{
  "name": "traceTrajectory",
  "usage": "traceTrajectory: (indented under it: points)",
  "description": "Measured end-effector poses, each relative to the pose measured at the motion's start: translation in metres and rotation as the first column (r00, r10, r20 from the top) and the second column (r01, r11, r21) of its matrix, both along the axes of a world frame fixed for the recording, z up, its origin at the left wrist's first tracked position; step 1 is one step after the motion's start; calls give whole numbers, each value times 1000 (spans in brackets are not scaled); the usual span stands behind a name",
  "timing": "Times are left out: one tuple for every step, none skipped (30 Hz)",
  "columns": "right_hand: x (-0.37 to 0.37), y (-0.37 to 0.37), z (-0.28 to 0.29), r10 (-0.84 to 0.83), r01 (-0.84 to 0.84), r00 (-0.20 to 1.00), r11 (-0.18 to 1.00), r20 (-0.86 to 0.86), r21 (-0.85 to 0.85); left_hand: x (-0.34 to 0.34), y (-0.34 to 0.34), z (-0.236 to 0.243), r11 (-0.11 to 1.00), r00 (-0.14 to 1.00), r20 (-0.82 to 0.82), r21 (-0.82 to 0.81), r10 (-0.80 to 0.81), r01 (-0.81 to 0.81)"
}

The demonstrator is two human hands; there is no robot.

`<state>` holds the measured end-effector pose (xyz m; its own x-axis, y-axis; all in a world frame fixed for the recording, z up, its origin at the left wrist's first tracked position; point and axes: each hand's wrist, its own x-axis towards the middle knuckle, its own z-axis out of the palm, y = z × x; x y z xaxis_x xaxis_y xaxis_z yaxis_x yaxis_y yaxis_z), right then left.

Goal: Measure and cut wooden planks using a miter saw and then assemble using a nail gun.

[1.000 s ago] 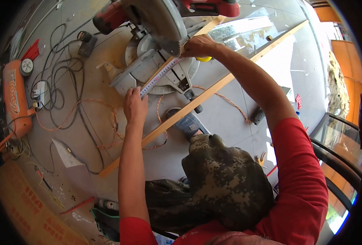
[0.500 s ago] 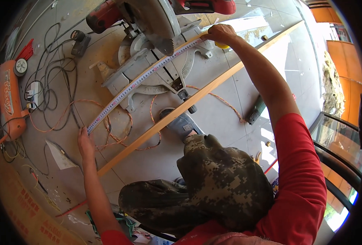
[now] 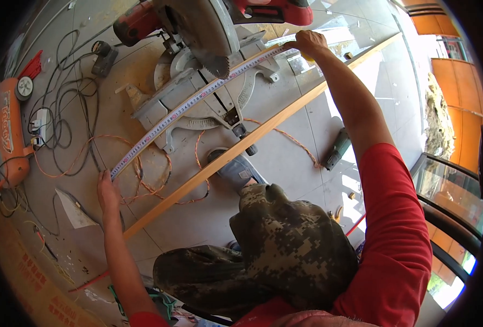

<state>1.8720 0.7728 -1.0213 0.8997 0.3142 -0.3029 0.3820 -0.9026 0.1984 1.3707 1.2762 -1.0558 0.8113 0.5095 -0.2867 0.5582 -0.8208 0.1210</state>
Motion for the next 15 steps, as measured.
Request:
traceTrajectory:
  points:
    - [1,-3,-3,9,-9,999,1000,39,8,0,2,0,1000,1000,10,-5,-4,4]
    - [3,-6,-6,17,-18,997,1000,77,16,0,4,-1,1000,1000,18,-7,-11,11]
    - [2,-4,-8,-13,12,998,1000,57,23,1,3,2,1000,1000,18,-8,-15,15]
    - [4,-3,-9,-16,14,998,1000,57,20,4,1,3,1000,1000,18,-12,-18,18]
    - [7,-3,-9,-2,1,999,1000,54,17,6,0,4,1000,1000,25,-28,-7,8]
    - [7,1,-9,14,-15,999,1000,47,22,6,1,9,999,1000,29,-37,6,-5]
    - [7,5,-9,18,-18,999,1000,40,5,3,6,6,999,1000,23,-32,8,-7]
    - [6,6,-8,20,-21,999,1000,33,12,-2,12,0,1000,999,31,-17,-13,13]
    - [7,3,-7,54,-54,997,999,50,-2,-5,15,-6,999,999,40,-5,-32,32]
    - [5,7,-7,89,-89,994,996,62,-9,-3,13,-5,1000,999,28,5,-26,26]
    - [4,10,-4,99,-99,995,995,14,-26,1,10,-6,1000,999,47,12,-27,27]
    - [4,9,-8,96,-96,995,995,14,-30,9,4,-9,999,996,77,5,-37,37]
    - [4,11,-14,117,-117,993,993,31,-2,11,3,-6,999,996,79,0,-41,41]
    - [6,12,-19,137,-139,989,990,50,24,13,3,0,999,998,58,-20,-33,34]
    - [2,21,-20,102,-102,995,995,13,4,11,3,5,999,999,34,-36,-24,25]
